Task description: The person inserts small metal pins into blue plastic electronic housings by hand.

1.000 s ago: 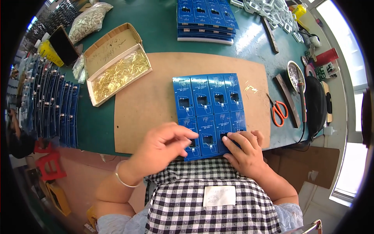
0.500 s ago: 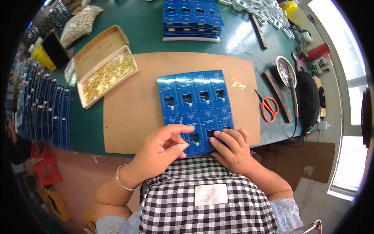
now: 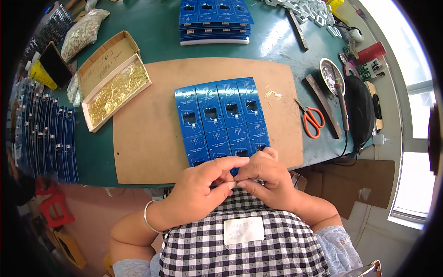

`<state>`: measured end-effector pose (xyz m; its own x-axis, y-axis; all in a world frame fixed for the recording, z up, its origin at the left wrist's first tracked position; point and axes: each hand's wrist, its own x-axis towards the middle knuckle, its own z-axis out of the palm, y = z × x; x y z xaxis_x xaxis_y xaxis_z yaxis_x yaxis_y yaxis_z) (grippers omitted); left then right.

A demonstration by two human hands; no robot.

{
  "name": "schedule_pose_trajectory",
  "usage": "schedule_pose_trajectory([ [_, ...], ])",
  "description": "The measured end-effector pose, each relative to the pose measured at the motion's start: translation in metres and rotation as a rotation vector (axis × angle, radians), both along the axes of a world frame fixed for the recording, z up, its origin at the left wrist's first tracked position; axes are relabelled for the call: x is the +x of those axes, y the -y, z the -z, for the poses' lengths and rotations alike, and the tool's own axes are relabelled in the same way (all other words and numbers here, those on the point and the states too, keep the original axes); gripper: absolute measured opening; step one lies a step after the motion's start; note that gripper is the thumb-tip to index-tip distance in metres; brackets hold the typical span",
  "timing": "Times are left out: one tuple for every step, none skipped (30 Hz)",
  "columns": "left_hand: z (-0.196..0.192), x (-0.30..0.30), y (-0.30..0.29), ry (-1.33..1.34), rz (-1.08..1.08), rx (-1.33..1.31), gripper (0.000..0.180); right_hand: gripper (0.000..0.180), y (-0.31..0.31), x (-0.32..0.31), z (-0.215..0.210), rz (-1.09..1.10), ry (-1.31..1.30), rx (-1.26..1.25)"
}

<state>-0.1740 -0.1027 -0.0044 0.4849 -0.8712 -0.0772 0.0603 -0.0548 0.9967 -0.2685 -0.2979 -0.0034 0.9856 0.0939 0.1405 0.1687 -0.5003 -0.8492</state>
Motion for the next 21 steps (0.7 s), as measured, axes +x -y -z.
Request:
schedule_pose_trajectory([
  [0.000, 0.001, 0.000, 0.047, 0.002, -0.012, 0.047, 0.015, -0.001, 0.001, 0.000, 0.004, -0.001, 0.011],
  [0.000, 0.000, 0.000, 0.093, 0.005, -0.024, 0.048, 0.015, -0.002, 0.001, -0.001, 0.001, -0.005, 0.012],
  [0.001, 0.000, 0.000, 0.092, 0.004, -0.025, 0.048, 0.015, -0.003, 0.002, -0.002, 0.010, -0.006, 0.017],
  [0.002, 0.000, 0.001, 0.092, 0.005, -0.021, 0.049, 0.015, -0.004, 0.002, -0.003, 0.019, -0.008, 0.022],
  [0.003, -0.001, 0.001, 0.092, 0.006, -0.017, 0.050, 0.015, -0.003, 0.003, -0.003, 0.019, -0.009, 0.022],
  [0.002, -0.002, 0.001, 0.090, 0.008, -0.017, 0.050, 0.015, -0.002, 0.004, -0.003, -0.005, -0.011, 0.010],
  [0.001, -0.003, 0.002, 0.102, -0.033, 0.012, 0.048, 0.014, -0.001, 0.005, -0.002, -0.029, -0.012, -0.001],
  [0.000, -0.003, 0.002, 0.114, -0.074, 0.041, 0.047, 0.014, 0.000, 0.006, -0.001, -0.027, -0.013, -0.001],
  [0.001, -0.002, 0.002, 0.113, -0.073, 0.041, 0.047, 0.014, 0.001, 0.007, 0.001, 0.056, 0.028, -0.017],
  [0.004, -0.001, 0.000, 0.052, -0.137, 0.014, 0.039, 0.013, 0.003, 0.009, 0.005, 0.140, 0.070, -0.033],
  [0.006, 0.000, -0.002, -0.010, -0.201, -0.013, 0.031, 0.011, 0.008, 0.010, 0.011, 0.199, 0.036, -0.073],
  [0.009, 0.003, -0.005, -0.011, -0.199, -0.014, 0.031, 0.011, 0.011, 0.010, 0.013, 0.202, 0.035, -0.075],
  [0.012, 0.007, -0.009, 0.017, -0.201, -0.049, 0.022, 0.011, 0.013, 0.010, 0.016, 0.215, -0.003, -0.136],
  [0.014, 0.008, -0.011, 0.045, -0.203, -0.084, 0.014, 0.011, 0.014, 0.010, 0.017, 0.228, -0.042, -0.197],
  [0.011, 0.007, -0.011, -0.005, -0.245, -0.052, 0.007, 0.011, 0.014, 0.010, 0.020, 0.214, -0.034, -0.237],
  [0.013, 0.006, -0.012, -0.007, -0.243, -0.052, 0.007, 0.011, 0.013, 0.010, 0.021, 0.216, -0.035, -0.238],
  [0.015, 0.005, -0.013, -0.058, -0.273, -0.048, 0.008, 0.012, 0.012, 0.010, 0.022, 0.221, -0.018, -0.265],
  [0.017, 0.004, -0.014, -0.107, -0.304, -0.044, 0.010, 0.012, 0.011, 0.011, 0.022, 0.224, 0.000, -0.291],
  [0.017, 0.003, -0.015, -0.107, -0.303, -0.044, 0.010, 0.012, 0.011, 0.011, 0.022, 0.225, 0.000, -0.292],
  [0.018, 0.003, -0.016, -0.119, -0.304, -0.036, 0.010, 0.012, 0.011, 0.011, 0.022, 0.221, -0.001, -0.292],
  [0.019, 0.003, -0.016, -0.131, -0.305, -0.029, 0.010, 0.012, 0.012, 0.010, 0.022, 0.217, -0.001, -0.294],
])
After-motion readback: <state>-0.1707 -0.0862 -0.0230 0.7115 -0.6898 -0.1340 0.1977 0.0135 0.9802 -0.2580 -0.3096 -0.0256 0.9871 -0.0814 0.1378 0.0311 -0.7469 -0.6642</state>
